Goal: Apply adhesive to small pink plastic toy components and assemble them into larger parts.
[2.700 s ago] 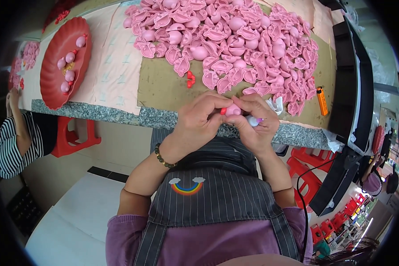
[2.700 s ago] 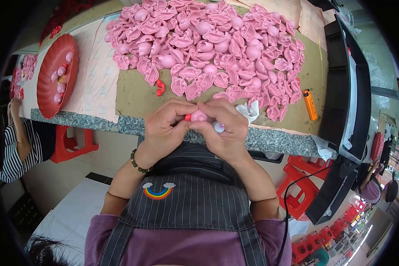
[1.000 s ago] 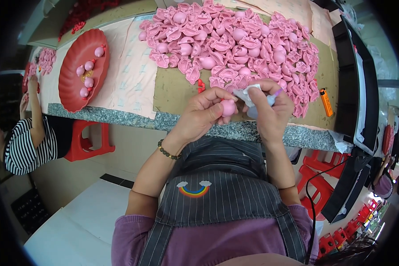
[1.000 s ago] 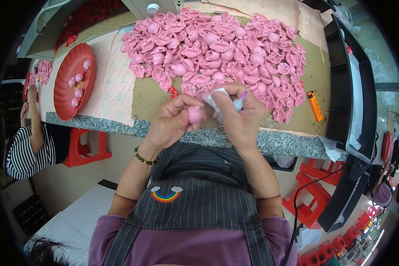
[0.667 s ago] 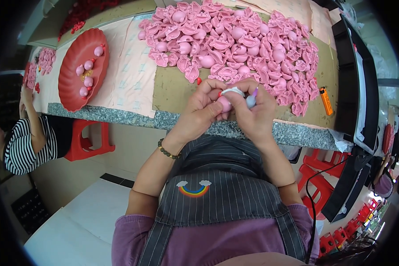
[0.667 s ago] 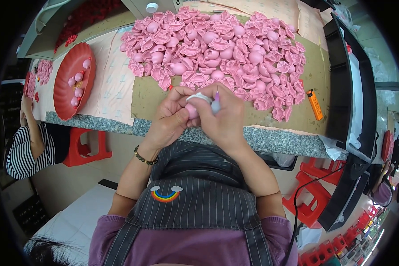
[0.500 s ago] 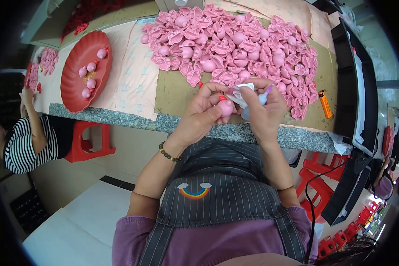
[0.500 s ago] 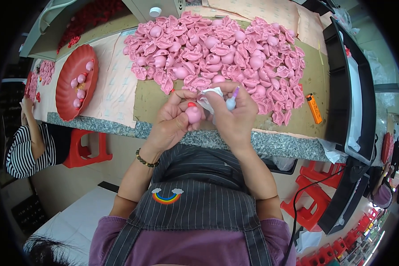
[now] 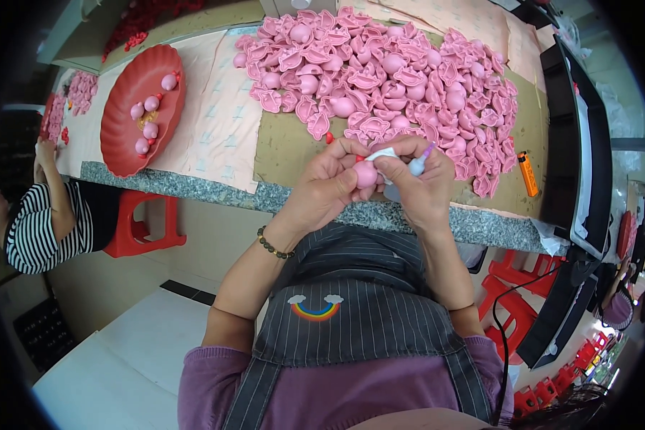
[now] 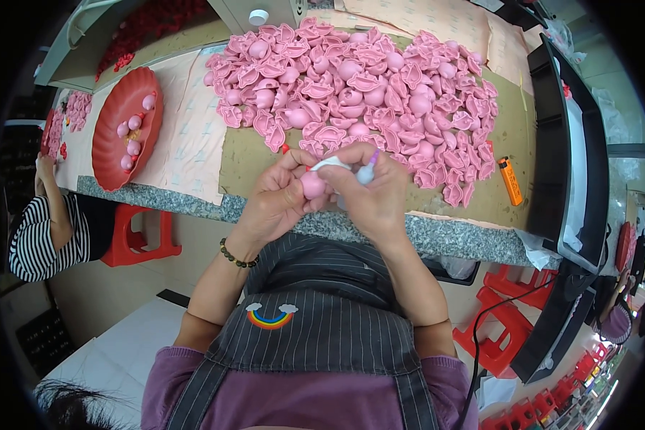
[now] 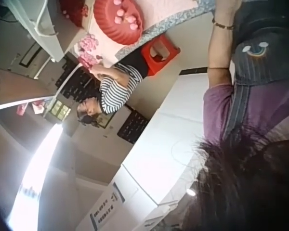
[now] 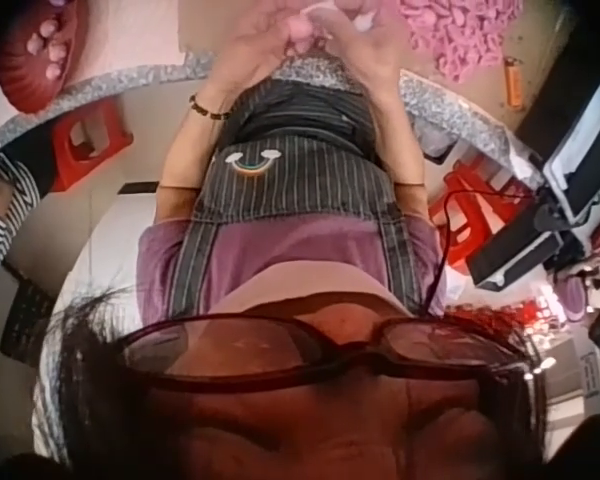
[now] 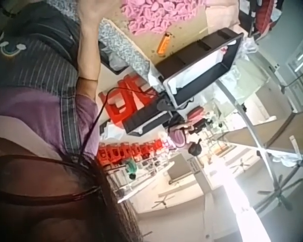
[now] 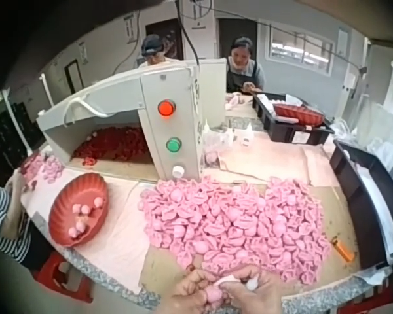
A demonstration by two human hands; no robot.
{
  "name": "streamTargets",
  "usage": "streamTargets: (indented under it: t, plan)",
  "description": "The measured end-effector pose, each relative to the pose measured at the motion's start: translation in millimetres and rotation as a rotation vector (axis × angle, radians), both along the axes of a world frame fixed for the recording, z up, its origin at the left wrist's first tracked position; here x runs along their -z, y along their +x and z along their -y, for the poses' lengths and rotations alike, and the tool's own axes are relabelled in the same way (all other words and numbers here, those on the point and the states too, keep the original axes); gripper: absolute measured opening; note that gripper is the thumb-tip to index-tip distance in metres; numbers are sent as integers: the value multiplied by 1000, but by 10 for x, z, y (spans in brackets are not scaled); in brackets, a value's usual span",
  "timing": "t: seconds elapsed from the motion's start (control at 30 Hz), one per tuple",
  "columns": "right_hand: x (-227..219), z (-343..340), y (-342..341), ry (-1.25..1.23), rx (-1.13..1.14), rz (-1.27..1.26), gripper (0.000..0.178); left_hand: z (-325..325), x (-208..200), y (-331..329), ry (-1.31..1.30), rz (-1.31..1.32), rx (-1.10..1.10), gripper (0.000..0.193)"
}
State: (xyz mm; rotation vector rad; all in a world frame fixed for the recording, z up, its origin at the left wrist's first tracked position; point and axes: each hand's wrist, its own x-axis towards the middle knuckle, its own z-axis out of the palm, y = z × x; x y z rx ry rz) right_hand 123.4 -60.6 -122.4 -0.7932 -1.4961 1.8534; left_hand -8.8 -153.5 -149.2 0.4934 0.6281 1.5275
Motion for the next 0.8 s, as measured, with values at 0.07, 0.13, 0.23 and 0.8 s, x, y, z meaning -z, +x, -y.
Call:
streamTargets:
  t: [0.07, 0.13, 0.23, 0.8]
  plan:
    - [-6, 15, 20, 54, 110, 42, 9, 9, 33, -20, 55, 142, 1, 34]
    - [63, 9, 91, 35, 112, -67, 9, 7, -3, 6, 31, 128, -18, 36]
    - [43, 27, 113, -149, 88, -256, 11, 12, 1, 5, 22, 122, -38, 38]
    - [-143, 66, -57, 424, 154, 75, 6, -34, -3, 31, -23, -117, -3, 25]
